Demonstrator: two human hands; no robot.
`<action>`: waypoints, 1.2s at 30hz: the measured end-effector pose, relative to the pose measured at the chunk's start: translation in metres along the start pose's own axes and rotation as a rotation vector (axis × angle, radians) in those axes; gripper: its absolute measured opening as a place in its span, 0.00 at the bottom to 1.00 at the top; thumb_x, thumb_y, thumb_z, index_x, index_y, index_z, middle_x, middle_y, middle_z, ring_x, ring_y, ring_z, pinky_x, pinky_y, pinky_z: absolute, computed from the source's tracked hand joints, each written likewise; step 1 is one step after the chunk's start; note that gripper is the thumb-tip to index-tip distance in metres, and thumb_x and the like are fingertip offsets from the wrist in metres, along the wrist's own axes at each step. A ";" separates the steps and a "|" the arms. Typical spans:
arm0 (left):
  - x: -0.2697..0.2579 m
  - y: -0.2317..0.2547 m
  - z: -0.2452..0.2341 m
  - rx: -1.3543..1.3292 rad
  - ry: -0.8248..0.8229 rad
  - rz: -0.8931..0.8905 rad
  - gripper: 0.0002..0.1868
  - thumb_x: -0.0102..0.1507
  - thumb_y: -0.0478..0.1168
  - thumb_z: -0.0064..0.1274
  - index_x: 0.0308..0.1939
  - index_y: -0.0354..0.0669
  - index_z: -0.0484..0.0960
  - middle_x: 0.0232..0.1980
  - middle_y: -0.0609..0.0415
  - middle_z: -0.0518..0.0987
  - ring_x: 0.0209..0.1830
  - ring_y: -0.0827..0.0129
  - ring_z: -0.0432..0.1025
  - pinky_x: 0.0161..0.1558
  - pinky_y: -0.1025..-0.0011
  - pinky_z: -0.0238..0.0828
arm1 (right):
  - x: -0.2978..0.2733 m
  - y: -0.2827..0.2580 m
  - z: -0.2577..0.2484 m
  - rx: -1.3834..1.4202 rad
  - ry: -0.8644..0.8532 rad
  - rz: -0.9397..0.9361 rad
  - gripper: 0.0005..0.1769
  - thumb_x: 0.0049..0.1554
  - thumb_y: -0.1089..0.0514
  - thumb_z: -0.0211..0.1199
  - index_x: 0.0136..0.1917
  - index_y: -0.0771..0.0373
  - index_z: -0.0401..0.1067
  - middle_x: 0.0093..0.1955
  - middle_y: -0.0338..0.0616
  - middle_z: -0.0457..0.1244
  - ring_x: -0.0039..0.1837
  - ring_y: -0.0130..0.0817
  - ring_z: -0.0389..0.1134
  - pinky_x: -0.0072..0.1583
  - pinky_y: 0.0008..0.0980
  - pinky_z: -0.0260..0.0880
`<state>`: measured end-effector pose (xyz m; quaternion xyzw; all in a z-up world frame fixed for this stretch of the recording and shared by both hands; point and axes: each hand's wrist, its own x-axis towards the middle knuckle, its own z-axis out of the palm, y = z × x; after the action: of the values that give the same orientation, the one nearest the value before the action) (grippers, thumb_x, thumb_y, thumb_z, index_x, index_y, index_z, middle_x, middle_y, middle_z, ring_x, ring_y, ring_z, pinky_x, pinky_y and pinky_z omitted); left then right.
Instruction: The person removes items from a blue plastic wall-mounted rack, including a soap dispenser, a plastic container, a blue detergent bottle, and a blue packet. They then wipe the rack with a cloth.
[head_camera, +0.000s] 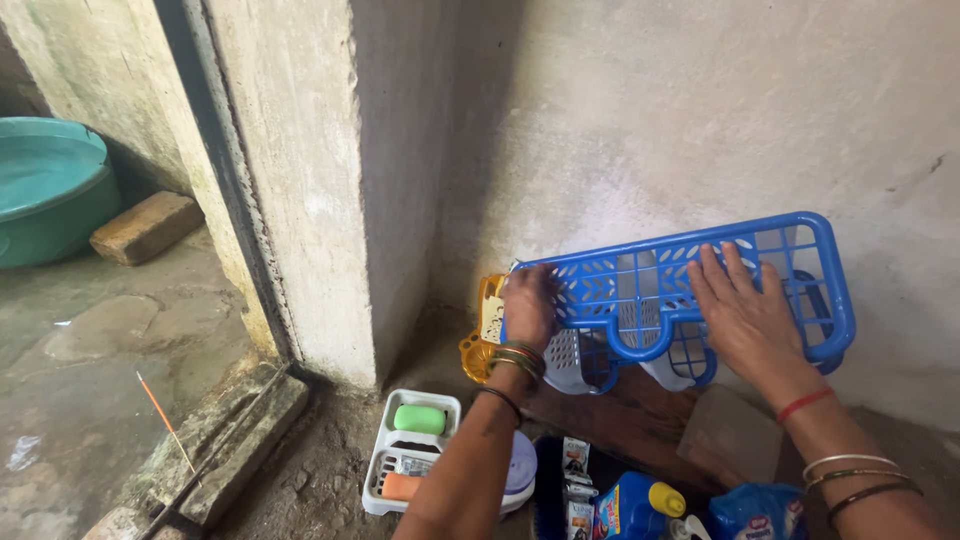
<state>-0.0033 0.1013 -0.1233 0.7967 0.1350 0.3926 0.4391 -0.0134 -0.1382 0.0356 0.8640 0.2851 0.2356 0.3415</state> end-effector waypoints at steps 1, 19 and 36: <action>0.000 0.003 0.001 -0.062 0.015 0.065 0.21 0.60 0.30 0.50 0.56 0.48 0.81 0.55 0.45 0.78 0.57 0.51 0.74 0.62 0.57 0.71 | 0.000 0.000 0.001 -0.027 0.013 0.003 0.43 0.54 0.55 0.63 0.79 0.56 0.51 0.85 0.44 0.44 0.85 0.42 0.42 0.75 0.50 0.50; -0.036 0.094 0.032 -0.622 -0.180 0.338 0.41 0.71 0.52 0.44 0.82 0.38 0.48 0.83 0.29 0.47 0.86 0.38 0.39 0.82 0.50 0.38 | 0.011 0.008 0.019 0.132 0.033 0.010 0.52 0.43 0.54 0.69 0.78 0.56 0.54 0.84 0.43 0.45 0.85 0.42 0.42 0.76 0.53 0.48; -0.045 0.005 0.025 0.219 -0.417 0.585 0.52 0.59 0.66 0.55 0.76 0.36 0.56 0.79 0.41 0.57 0.81 0.50 0.51 0.73 0.48 0.51 | 0.027 -0.081 0.039 0.978 0.436 -0.106 0.26 0.62 0.52 0.53 0.73 0.57 0.64 0.76 0.54 0.57 0.77 0.54 0.56 0.75 0.49 0.54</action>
<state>-0.0149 0.0582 -0.1495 0.9066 -0.1494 0.3140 0.2389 0.0033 -0.0893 -0.0426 0.8378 0.4690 0.2317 -0.1563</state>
